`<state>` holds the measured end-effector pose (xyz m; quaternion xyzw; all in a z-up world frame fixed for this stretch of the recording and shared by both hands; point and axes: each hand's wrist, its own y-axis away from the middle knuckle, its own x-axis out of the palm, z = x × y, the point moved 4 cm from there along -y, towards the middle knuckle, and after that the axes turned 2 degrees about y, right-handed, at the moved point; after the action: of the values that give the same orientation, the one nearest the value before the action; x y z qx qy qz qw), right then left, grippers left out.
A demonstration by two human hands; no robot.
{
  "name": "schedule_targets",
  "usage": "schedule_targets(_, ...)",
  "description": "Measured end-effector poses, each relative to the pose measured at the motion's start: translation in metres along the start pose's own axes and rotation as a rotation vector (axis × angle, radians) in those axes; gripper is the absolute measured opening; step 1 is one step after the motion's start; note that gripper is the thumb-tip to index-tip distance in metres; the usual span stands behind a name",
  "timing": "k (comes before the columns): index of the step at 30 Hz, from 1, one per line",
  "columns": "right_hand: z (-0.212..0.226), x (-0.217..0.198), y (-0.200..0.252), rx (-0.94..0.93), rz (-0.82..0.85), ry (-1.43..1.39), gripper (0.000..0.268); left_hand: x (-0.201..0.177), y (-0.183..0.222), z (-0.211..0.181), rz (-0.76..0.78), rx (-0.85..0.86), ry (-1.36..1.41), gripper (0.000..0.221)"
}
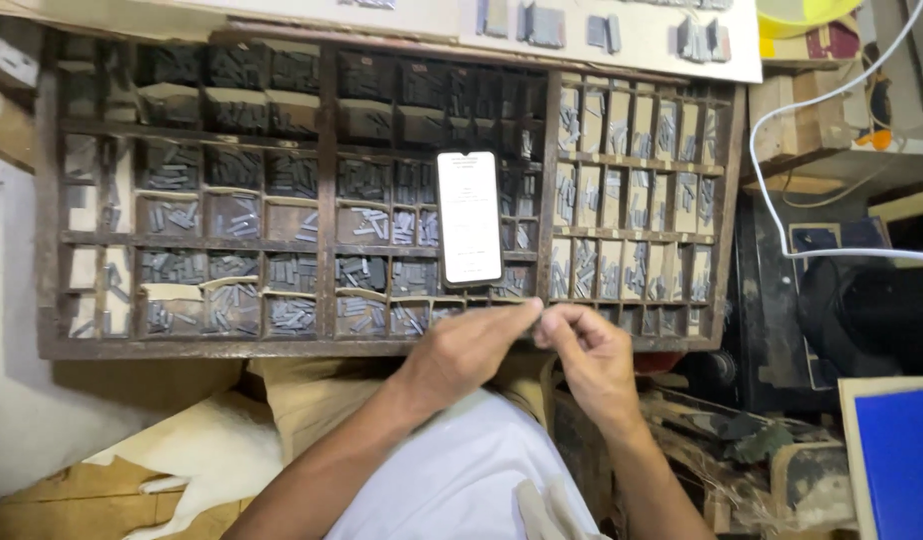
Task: Selecting and arranging individual metal type characters from a California job case to finalize a layout.
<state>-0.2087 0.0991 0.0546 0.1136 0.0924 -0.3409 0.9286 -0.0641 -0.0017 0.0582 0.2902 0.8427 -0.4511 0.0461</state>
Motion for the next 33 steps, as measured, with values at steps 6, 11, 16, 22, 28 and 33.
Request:
schedule_targets(6,-0.044,0.000,0.008,0.237,0.170,-0.413,0.018,-0.008,0.001,-0.008,0.190,0.116,-0.046,0.030)
schedule_targets(11,-0.055,-0.004,0.005,0.317,0.239,-0.454,0.019,-0.009,-0.001,-0.012,0.210,0.111,0.018,0.033)
schedule_targets(16,-0.059,-0.003,0.008,0.299,0.154,-0.532,0.017,0.000,0.004,-0.009,0.177,0.076,0.023,0.026)
schedule_targets(22,-0.007,0.002,0.022,-0.127,-0.039,0.000,0.028,0.003,-0.002,0.006,0.212,-0.248,0.256,0.011)
schedule_targets(28,0.010,0.009,0.022,-0.227,0.061,-0.099,0.026,-0.003,0.006,0.021,0.039,-0.591,0.478,0.037)
schedule_targets(33,0.010,0.008,0.023,-0.214,0.037,-0.076,0.025,-0.002,0.008,0.021,0.051,-0.596,0.522,0.037)
